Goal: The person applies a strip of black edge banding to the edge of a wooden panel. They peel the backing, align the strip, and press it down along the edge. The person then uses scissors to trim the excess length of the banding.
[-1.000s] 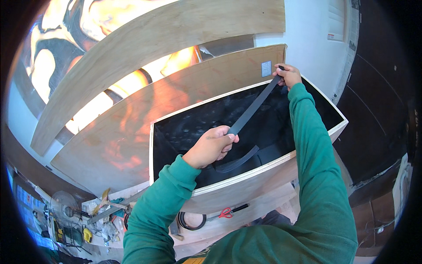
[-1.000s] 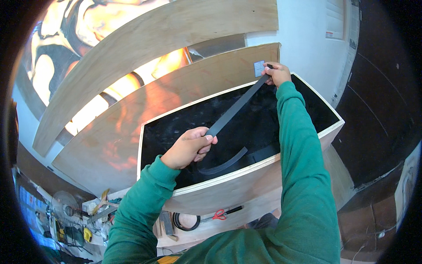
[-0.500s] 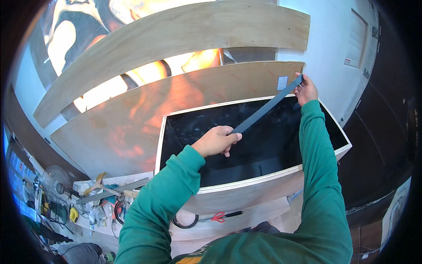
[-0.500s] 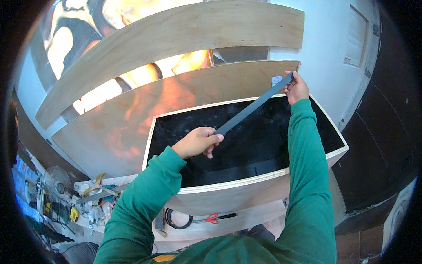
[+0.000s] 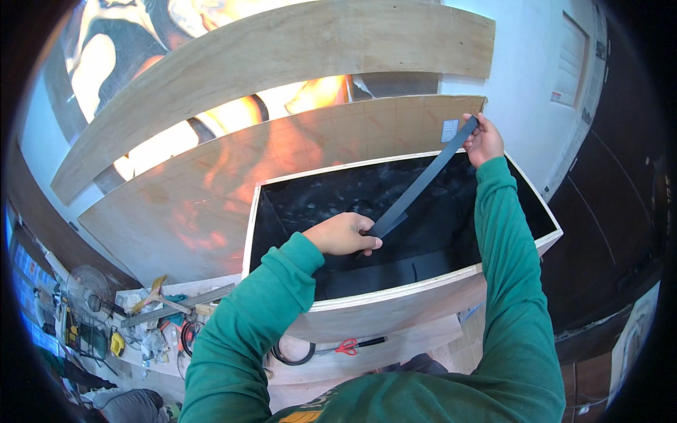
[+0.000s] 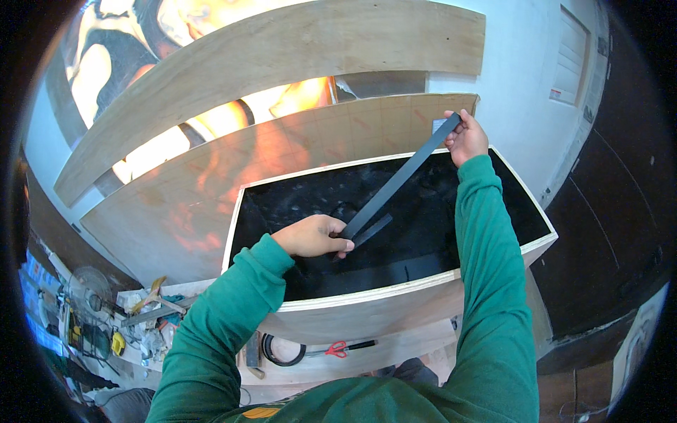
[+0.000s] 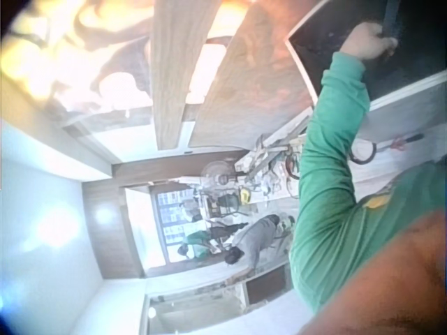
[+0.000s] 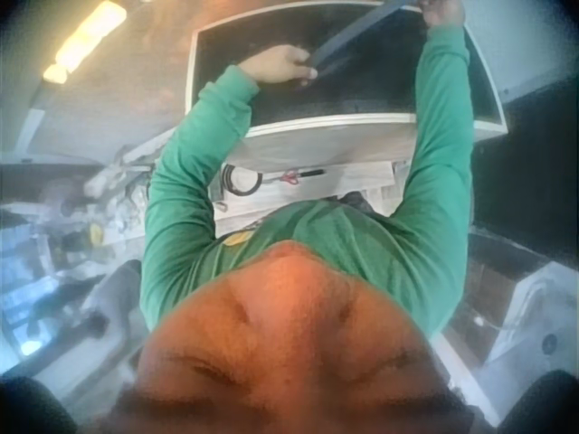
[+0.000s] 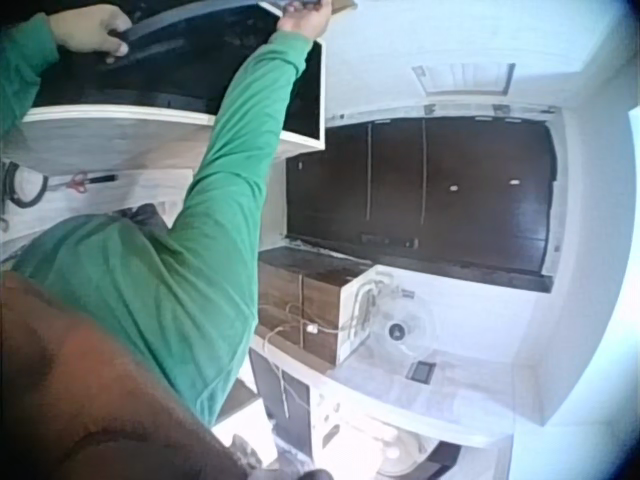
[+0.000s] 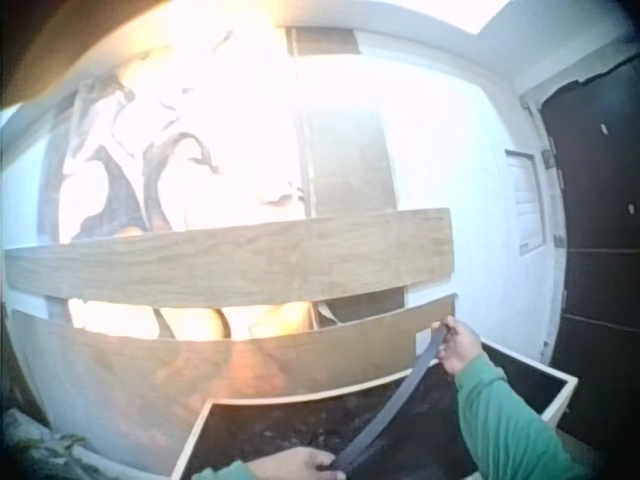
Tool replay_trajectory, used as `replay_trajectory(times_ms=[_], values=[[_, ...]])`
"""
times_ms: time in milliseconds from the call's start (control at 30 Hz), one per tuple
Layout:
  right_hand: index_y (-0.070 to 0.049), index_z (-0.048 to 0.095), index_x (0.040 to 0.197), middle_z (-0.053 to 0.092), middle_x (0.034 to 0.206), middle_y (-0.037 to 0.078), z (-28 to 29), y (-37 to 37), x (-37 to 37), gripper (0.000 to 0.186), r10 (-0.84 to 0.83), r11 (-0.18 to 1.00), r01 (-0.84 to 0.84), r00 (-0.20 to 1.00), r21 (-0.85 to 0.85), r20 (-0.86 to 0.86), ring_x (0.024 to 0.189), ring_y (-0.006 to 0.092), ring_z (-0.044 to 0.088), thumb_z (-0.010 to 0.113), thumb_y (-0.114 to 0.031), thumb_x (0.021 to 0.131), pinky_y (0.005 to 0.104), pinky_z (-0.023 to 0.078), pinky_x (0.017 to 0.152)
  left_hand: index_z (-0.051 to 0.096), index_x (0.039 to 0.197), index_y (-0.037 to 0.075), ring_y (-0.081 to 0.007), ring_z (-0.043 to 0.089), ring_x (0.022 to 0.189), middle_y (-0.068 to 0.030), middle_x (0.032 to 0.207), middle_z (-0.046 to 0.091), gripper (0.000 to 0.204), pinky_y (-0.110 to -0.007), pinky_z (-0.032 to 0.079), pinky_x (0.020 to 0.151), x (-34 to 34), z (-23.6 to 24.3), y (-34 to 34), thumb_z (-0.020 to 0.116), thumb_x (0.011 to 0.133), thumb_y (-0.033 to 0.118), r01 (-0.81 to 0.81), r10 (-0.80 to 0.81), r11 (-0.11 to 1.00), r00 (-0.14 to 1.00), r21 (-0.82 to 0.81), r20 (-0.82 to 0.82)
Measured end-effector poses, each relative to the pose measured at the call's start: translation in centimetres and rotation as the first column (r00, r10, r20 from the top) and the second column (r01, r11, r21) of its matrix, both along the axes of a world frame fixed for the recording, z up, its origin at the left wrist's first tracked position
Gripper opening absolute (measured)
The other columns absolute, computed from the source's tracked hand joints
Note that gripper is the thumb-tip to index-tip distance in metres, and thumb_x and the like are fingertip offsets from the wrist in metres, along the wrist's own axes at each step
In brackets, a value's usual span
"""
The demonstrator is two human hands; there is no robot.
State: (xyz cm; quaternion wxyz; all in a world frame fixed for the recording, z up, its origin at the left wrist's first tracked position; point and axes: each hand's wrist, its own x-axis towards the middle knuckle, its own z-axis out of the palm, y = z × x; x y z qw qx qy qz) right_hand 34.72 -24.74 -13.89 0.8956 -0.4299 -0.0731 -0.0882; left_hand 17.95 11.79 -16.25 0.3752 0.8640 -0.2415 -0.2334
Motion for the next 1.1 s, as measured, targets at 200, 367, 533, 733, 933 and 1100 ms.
replay_trajectory(times_ms=[200, 367, 533, 733, 933, 1100], values=[[-0.004, 0.064, 0.095, 0.054, 0.071, 0.002, -0.1, -0.1, 0.2, 0.035, -0.001, 1.0, 0.001, 1.0, -0.013, -0.019, 0.057, 0.0113, 0.044, 0.054, -0.038, 0.102, 0.0259, 0.034, 0.05, 0.073, 0.085, 0.004, -0.0132, 0.062, 0.071, -0.0038, 0.075, 0.07, 0.025, -0.03, 0.049, 0.07, -0.2, 0.6, -0.2, 0.069, 0.093, 0.027, 0.007, -0.015, 0.994, 0.997, 0.112, 0.074], [-0.008, 0.058, 0.085, 0.058, 0.07, 0.004, 0.6, 1.0, -0.6, 0.033, -0.006, 0.999, 0.007, 0.999, -0.045, 0.031, 0.054, 0.0106, 0.044, 0.058, -0.037, 0.101, 0.0242, 0.034, 0.047, 0.073, 0.086, 0.003, -0.017, 0.065, 0.072, -0.0066, 0.076, 0.071, 0.027, -0.032, 0.05, 0.07, 0.0, 0.1, 0.2, 0.07, 0.092, 0.029, -0.042, 0.018, 0.982, 0.991, 0.182, 0.135], [-0.01, 0.055, 0.081, 0.061, 0.071, 0.004, 0.4, 0.3, -0.2, 0.031, -0.041, 0.986, 0.052, 0.996, -0.157, 0.074, 0.052, 0.0085, 0.044, 0.063, -0.035, 0.099, 0.0219, 0.032, 0.044, 0.073, 0.086, 0.003, -0.019, 0.066, 0.071, -0.0076, 0.076, 0.072, 0.03, -0.033, 0.051, 0.07, 0.0, 0.4, 0.0, 0.07, 0.092, 0.032, -0.077, 0.046, 0.973, 0.988, 0.218, 0.146], [-0.012, 0.057, 0.079, 0.058, 0.066, 0.0, 0.4, 0.6, -0.3, 0.026, -0.095, 0.967, 0.115, 0.991, -0.228, 0.097, 0.048, 0.0063, 0.042, 0.073, -0.028, 0.092, 0.0206, 0.031, 0.043, 0.073, 0.084, 0.002, -0.0189, 0.067, 0.069, -0.0075, 0.074, 0.071, 0.034, -0.034, 0.052, 0.068, 0.2, 0.1, 0.1, 0.07, 0.092, 0.034, -0.12, 0.094, 0.969, 0.987, 0.214, 0.128], [-0.012, 0.057, 0.077, 0.054, 0.063, -0.002, 0.1, 1.1, 0.1, 0.024, -0.057, 0.945, 0.093, 0.991, -0.312, 0.123, 0.048, 0.0064, 0.042, 0.075, -0.023, 0.09, 0.0213, 0.03, 0.044, 0.071, 0.088, 0.001, -0.0243, 0.069, 0.073, -0.0105, 0.076, 0.072, 0.043, -0.038, 0.053, 0.071, 0.6, 0.2, 0.3, 0.068, 0.091, 0.043, -0.154, 0.119, 0.972, 0.974, 0.178, 0.192], [-0.012, 0.062, 0.083, 0.052, 0.068, -0.005, -0.2, 2.8, 0.1, 0.017, 0.017, 0.857, 0.052, 0.991, -0.513, 0.13, 0.054, 0.0048, 0.044, 0.074, -0.021, 0.09, 0.0225, 0.03, 0.046, 0.068, 0.089, 0.0, -0.0136, 0.063, 0.058, -0.0061, 0.069, 0.062, 0.048, -0.032, 0.053, 0.057, 0.9, 0.2, 0.5, 0.066, 0.094, 0.048, -0.333, 0.351, 0.932, 0.929, -0.145, 0.119]])
